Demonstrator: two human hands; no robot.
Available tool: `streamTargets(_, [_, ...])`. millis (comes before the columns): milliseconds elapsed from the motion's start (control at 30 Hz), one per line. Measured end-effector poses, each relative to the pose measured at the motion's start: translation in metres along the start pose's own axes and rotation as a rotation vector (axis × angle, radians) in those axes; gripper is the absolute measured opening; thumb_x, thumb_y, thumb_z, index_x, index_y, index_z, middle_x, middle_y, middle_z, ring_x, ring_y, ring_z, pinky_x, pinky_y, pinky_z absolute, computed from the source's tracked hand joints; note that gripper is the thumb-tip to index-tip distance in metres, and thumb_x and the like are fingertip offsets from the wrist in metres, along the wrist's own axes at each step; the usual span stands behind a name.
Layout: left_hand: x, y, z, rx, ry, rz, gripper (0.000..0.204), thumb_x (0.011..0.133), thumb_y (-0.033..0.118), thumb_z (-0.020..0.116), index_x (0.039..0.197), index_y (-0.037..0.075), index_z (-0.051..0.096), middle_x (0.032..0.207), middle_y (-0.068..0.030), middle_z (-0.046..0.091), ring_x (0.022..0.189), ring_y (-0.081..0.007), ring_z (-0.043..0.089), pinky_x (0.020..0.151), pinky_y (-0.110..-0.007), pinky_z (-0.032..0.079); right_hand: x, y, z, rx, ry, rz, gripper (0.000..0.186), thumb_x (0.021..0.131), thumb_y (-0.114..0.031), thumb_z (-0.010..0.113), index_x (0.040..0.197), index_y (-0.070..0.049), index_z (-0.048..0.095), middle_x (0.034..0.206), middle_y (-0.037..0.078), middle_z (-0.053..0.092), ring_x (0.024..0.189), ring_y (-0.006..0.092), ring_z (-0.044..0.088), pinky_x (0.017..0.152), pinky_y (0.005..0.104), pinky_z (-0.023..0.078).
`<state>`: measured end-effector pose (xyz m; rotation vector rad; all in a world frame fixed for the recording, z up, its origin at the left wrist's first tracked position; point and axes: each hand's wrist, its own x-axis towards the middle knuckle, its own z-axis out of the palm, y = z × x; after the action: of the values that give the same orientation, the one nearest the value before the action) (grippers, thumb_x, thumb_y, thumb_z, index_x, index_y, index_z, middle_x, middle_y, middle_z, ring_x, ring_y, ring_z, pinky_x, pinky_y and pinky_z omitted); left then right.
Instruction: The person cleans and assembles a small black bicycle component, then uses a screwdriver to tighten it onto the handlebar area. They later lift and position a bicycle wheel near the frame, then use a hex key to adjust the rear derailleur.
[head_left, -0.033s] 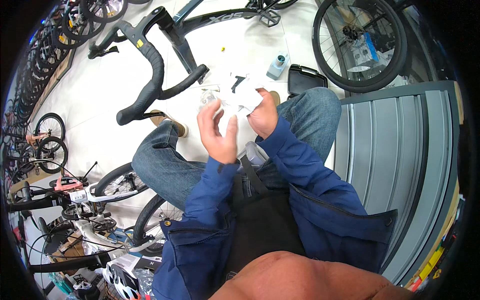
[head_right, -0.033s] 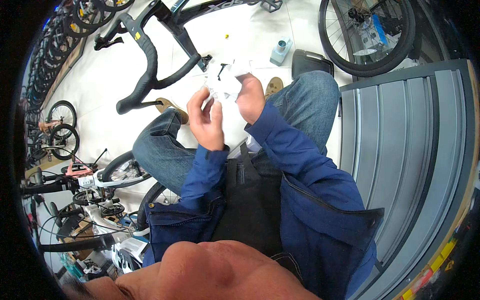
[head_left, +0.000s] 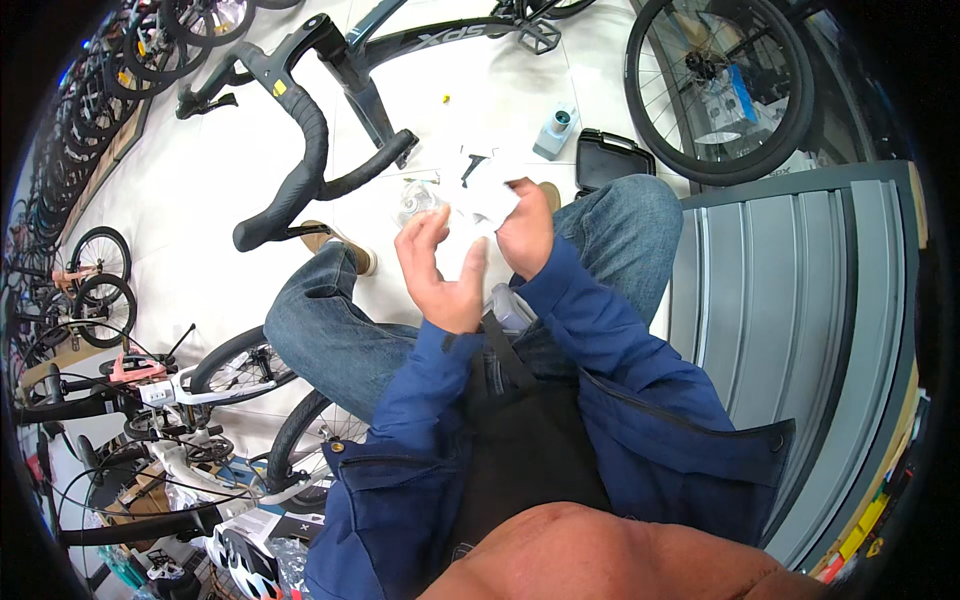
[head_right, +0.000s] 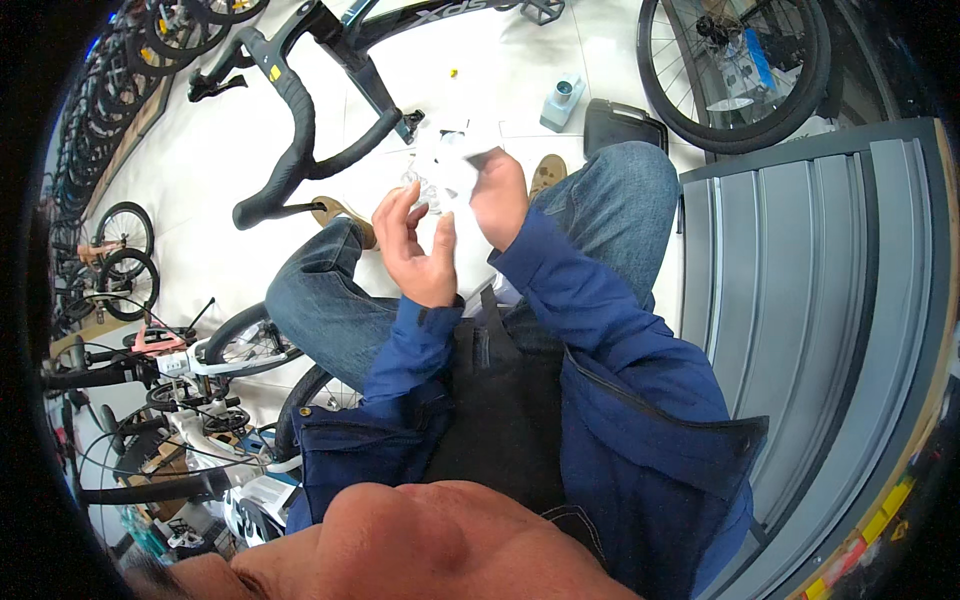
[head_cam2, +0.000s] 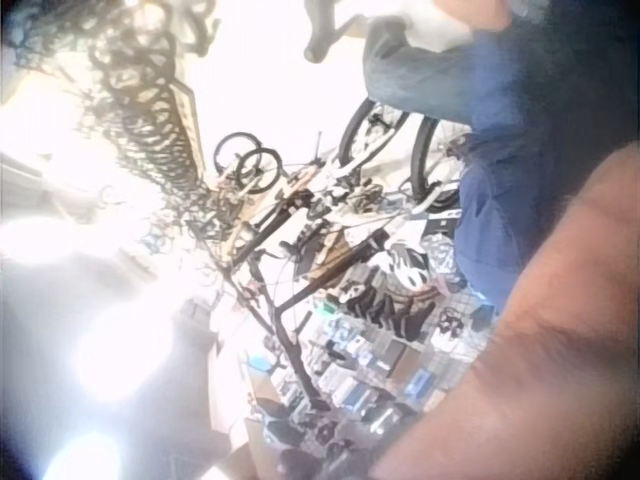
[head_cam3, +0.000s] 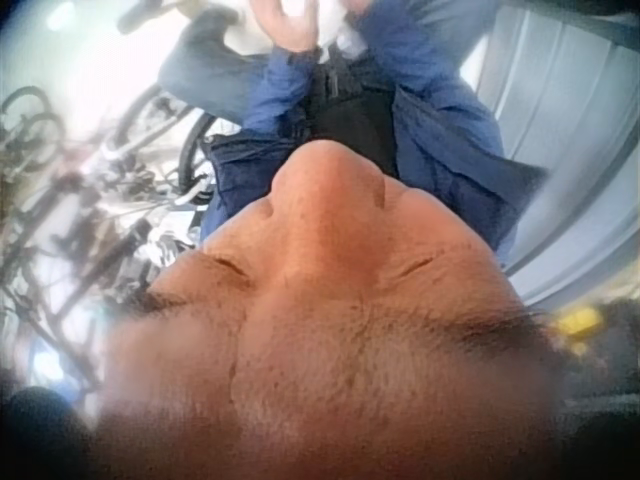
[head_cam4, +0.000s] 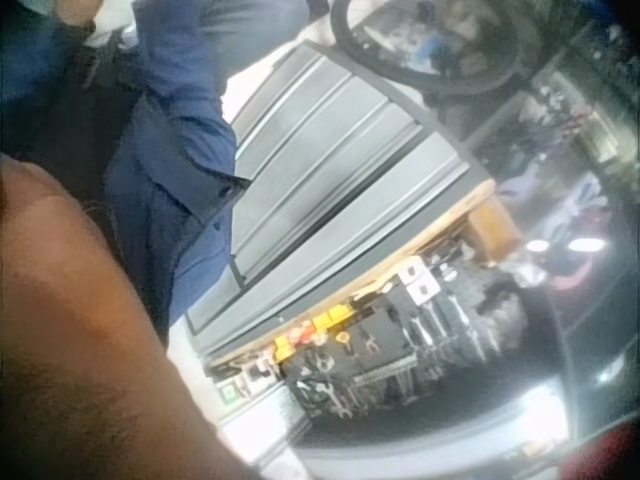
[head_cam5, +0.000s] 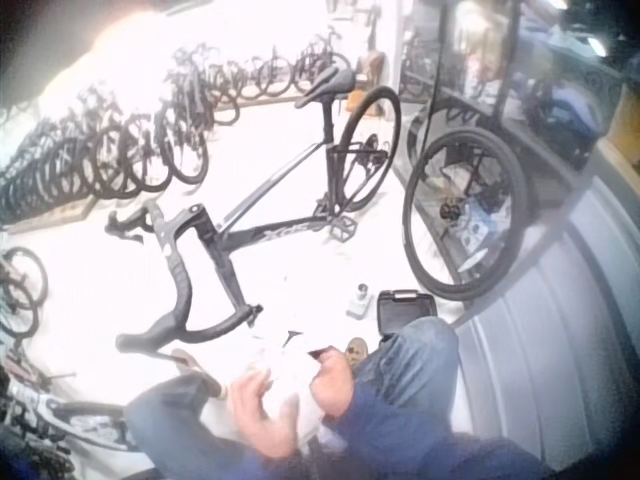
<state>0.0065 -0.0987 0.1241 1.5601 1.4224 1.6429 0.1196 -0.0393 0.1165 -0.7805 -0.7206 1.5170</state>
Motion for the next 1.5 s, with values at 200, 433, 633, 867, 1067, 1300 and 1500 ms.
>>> streamTargets(200, [0.014,-0.020,0.004,-0.359,0.168,-0.345,0.025,0.099,0.007,0.072,0.122,-0.002,0.069,0.097,-0.0028,0.071,0.082,-0.0068,0.060,0.075,-0.023,0.051,-0.009,0.009,0.010,-0.281,-0.020,-0.077,0.035,0.096,0.008,0.063,0.130,0.006,0.062,0.117,0.012,0.072,0.108,0.0150,0.068,0.090,0.0287,0.057])
streamTargets(433, [0.023,-0.032,-0.012,-0.446,0.067,-0.612,0.014,0.098,0.009,0.074,0.102,-0.002,0.067,0.080,-0.0054,0.069,0.067,-0.0083,0.062,0.053,-0.022,0.052,-0.008,0.005,0.004,-0.216,-0.133,-0.009,0.033,0.099,0.005,0.063,0.132,0.008,0.059,0.121,0.013,0.071,0.111,0.0176,0.067,0.099,0.0322,0.054])
streamTargets(633, [0.012,-0.031,-0.010,-0.502,0.113,-0.541,0.020,0.102,0.012,0.068,0.116,-0.003,0.065,0.098,-0.0094,0.071,0.079,-0.0116,0.067,0.068,-0.026,0.056,-0.009,0.007,0.001,-0.307,-0.120,-0.074,0.031,0.097,0.005,0.065,0.129,0.006,0.062,0.117,0.012,0.071,0.109,0.0184,0.068,0.096,0.0320,0.055])
streamTargets(867, [-0.002,-0.038,0.005,-0.748,0.132,-0.531,0.027,0.103,0.004,0.063,0.129,-0.004,0.063,0.122,-0.0122,0.070,0.108,-0.0176,0.067,0.098,-0.030,0.052,-0.010,0.007,0.000,-0.440,-0.133,-0.163,0.028,0.094,0.005,0.068,0.122,0.006,0.066,0.117,0.012,0.067,0.108,0.0194,0.069,0.094,0.0318,0.057])
streamTargets(1067, [0.001,-0.030,-0.006,-0.754,0.054,-0.467,0.018,0.099,-0.002,0.066,0.116,-0.006,0.070,0.115,-0.0073,0.070,0.104,-0.0137,0.065,0.094,-0.027,0.050,-0.010,-0.002,-0.004,-0.315,-0.190,-0.126,0.027,0.089,0.010,0.072,0.116,0.004,0.070,0.117,0.011,0.067,0.109,0.0188,0.069,0.096,0.0326,0.058])
streamTargets(1300, [0.000,-0.006,-0.008,-0.404,-0.025,-0.247,0.033,0.086,-0.012,0.067,0.119,-0.008,0.067,0.120,-0.0092,0.062,0.109,-0.0153,0.062,0.092,-0.025,0.051,-0.012,-0.016,-0.006,-0.684,-0.140,-0.386,0.022,0.082,0.011,0.076,0.103,0.003,0.073,0.107,0.014,0.072,0.097,0.0197,0.073,0.085,0.0304,0.060])
streamTargets(1500, [-0.003,-0.006,-0.002,-0.413,0.022,-0.345,0.032,0.092,-0.005,0.071,0.124,-0.006,0.068,0.118,-0.0075,0.067,0.104,-0.0135,0.063,0.090,-0.026,0.050,-0.012,-0.015,-0.003,-0.707,-0.130,-0.428,0.025,0.079,0.012,0.076,0.102,0.003,0.073,0.107,0.015,0.072,0.097,0.0210,0.074,0.083,0.0302,0.061])
